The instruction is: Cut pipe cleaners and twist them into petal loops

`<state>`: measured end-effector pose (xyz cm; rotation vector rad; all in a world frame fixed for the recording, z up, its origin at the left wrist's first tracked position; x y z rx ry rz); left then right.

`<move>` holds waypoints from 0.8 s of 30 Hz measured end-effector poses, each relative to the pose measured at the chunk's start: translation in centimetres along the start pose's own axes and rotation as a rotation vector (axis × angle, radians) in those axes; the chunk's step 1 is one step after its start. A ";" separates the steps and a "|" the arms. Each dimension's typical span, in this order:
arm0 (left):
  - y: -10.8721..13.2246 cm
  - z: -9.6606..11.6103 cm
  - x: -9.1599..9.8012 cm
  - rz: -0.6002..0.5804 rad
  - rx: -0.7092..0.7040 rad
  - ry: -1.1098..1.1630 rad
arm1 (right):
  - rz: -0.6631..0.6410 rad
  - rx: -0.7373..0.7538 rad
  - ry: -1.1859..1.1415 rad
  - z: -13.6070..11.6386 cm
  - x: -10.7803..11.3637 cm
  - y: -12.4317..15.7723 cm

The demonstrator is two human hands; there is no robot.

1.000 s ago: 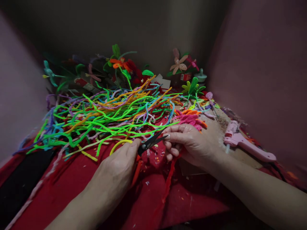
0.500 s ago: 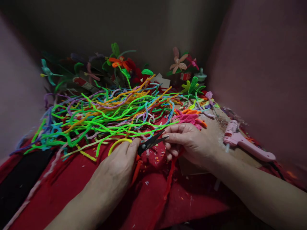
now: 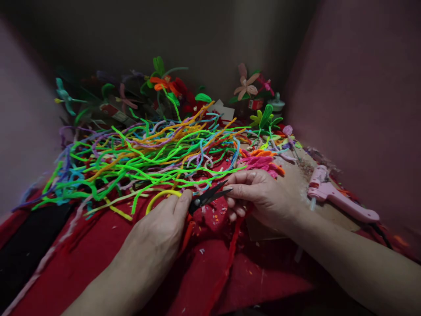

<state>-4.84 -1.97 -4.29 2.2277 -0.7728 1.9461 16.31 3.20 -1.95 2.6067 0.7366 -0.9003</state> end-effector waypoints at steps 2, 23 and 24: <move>0.0 0.0 0.0 -0.001 -0.009 -0.010 | 0.006 0.003 0.010 0.0 0.0 0.0; -0.5 0.3 2.0 0.184 0.143 0.231 | 0.027 -0.012 -0.012 0.0 -0.2 0.1; -0.7 0.3 2.6 0.215 0.218 0.315 | 0.011 -0.044 -0.035 0.0 -0.3 0.1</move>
Point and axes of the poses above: each hand's wrist, its own y-axis away from the middle knuckle, its own x-axis out of the back of the hand, z = x × y, the point moved 1 cm from there along -y, towards the middle knuckle, and after that the axes turned 15 degrees about -y, right-handed, at the moved point
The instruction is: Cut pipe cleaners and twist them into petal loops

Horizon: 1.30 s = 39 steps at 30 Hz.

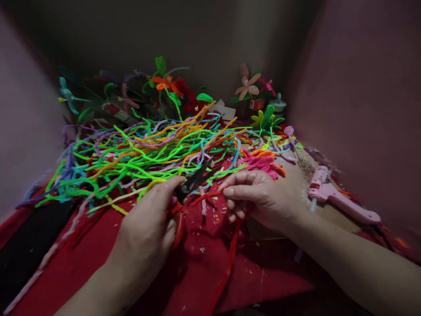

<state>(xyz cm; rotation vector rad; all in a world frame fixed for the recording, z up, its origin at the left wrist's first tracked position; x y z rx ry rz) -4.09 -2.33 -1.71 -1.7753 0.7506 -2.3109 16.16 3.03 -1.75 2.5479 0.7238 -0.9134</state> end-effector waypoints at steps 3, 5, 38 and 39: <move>-0.7 0.9 1.3 -0.085 0.260 0.391 | -0.058 -0.099 -0.054 0.3 0.0 0.1; -1.0 1.4 1.6 -0.204 0.357 0.640 | -0.090 -0.130 -0.060 0.5 0.0 0.1; 0.0 0.5 -0.2 -0.069 -0.047 0.023 | 0.072 0.156 0.225 0.6 -1.1 0.6; 0.0 0.2 -0.4 -0.061 -0.077 -0.050 | 0.085 0.175 0.236 0.5 -1.1 0.6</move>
Point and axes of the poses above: each hand's wrist, its own y-axis away from the middle knuckle, its own x-axis out of the back of the hand, z = x × y, the point moved 1 cm from there along -y, towards the middle knuckle, and after that the axes turned 15 degrees about -y, right-handed, at the moved point
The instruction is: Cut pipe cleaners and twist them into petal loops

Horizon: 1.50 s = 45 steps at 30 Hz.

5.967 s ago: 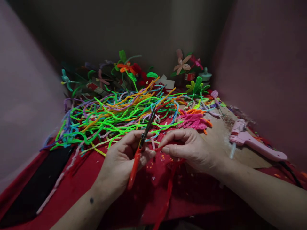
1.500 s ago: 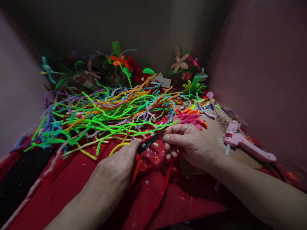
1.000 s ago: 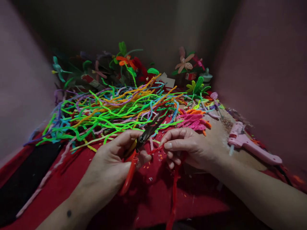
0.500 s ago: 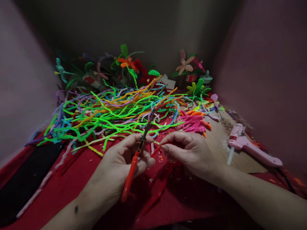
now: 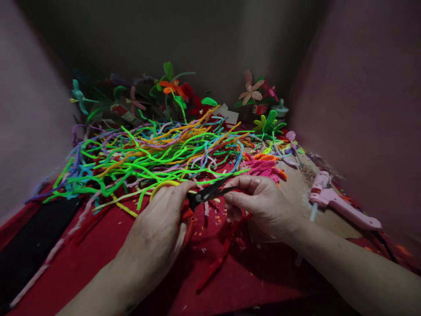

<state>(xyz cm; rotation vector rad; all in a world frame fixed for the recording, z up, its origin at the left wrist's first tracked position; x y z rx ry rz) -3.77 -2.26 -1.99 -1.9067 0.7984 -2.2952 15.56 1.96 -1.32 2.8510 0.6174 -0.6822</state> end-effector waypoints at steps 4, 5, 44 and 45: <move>0.1 -0.5 -0.4 -0.043 -0.028 -0.175 | 0.023 0.044 0.027 -0.1 0.2 -0.2; 0.1 -0.5 -0.4 -0.065 -0.029 -0.209 | 0.026 0.054 0.031 -0.1 0.2 -0.2; 0.7 -1.0 -1.9 -0.203 -0.067 -0.118 | -0.088 -0.147 -0.283 0.6 0.7 -0.8; 0.8 -0.9 -1.9 -0.198 -0.065 -0.125 | -0.078 -0.145 -0.281 0.6 0.7 -0.8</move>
Point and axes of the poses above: each hand's wrist, its own y-axis away from the middle knuckle, its own x-axis out of the back of the hand, z = x × y, the point moved 1 cm from there along -y, towards the middle knuckle, and after that the axes turned 15 degrees about -y, right-handed, at the moved point
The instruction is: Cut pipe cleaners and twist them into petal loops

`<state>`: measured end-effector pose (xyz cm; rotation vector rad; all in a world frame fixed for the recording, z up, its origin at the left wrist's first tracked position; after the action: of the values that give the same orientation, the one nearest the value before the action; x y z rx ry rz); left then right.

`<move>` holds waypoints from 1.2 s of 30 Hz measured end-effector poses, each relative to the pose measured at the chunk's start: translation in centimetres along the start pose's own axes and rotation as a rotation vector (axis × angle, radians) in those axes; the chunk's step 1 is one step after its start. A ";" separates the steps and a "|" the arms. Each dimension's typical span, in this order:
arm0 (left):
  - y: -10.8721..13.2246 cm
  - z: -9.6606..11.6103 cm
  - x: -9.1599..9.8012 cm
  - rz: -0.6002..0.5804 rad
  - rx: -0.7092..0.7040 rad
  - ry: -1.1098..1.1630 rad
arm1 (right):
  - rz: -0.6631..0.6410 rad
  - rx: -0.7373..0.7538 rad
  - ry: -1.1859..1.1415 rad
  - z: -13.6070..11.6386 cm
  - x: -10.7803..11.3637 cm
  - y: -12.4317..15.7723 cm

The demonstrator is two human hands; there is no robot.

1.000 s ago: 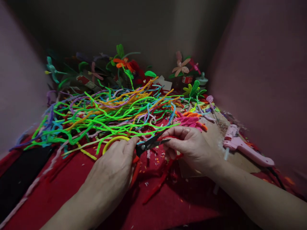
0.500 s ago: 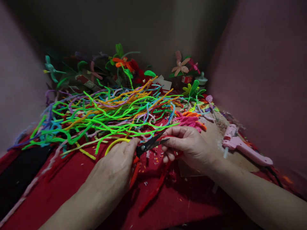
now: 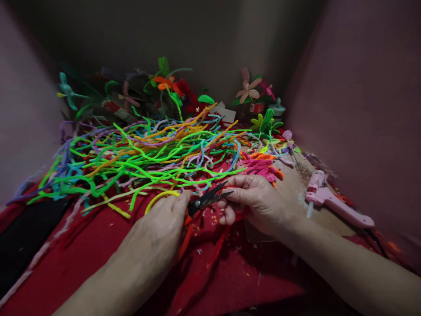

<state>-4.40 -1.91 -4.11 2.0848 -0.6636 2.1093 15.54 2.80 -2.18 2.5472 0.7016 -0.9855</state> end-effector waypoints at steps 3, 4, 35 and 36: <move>0.0 0.0 -0.3 0.010 0.010 -0.030 | 0.034 0.029 0.002 0.0 -0.1 0.1; 0.0 -0.1 -0.4 0.003 0.009 -0.037 | 0.046 0.040 0.002 0.0 -0.1 0.1; 0.2 1.3 0.7 -0.058 0.065 -0.184 | 0.088 0.074 -0.099 0.5 -0.6 0.5; 0.2 1.4 0.7 -0.061 0.069 -0.192 | 0.091 0.073 -0.096 0.5 -0.6 0.5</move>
<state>-3.25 -2.73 -3.55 2.3349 -0.5467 1.9441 15.15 2.00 -2.05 2.5489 0.5274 -1.1133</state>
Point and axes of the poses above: each hand's wrist, its own y-axis away from the middle knuckle, its own x-axis out of the back of the hand, z = x × y, the point moved 1 cm from there along -y, towards the middle knuckle, and after that the axes turned 15 degrees about -y, right-handed, at the moved point
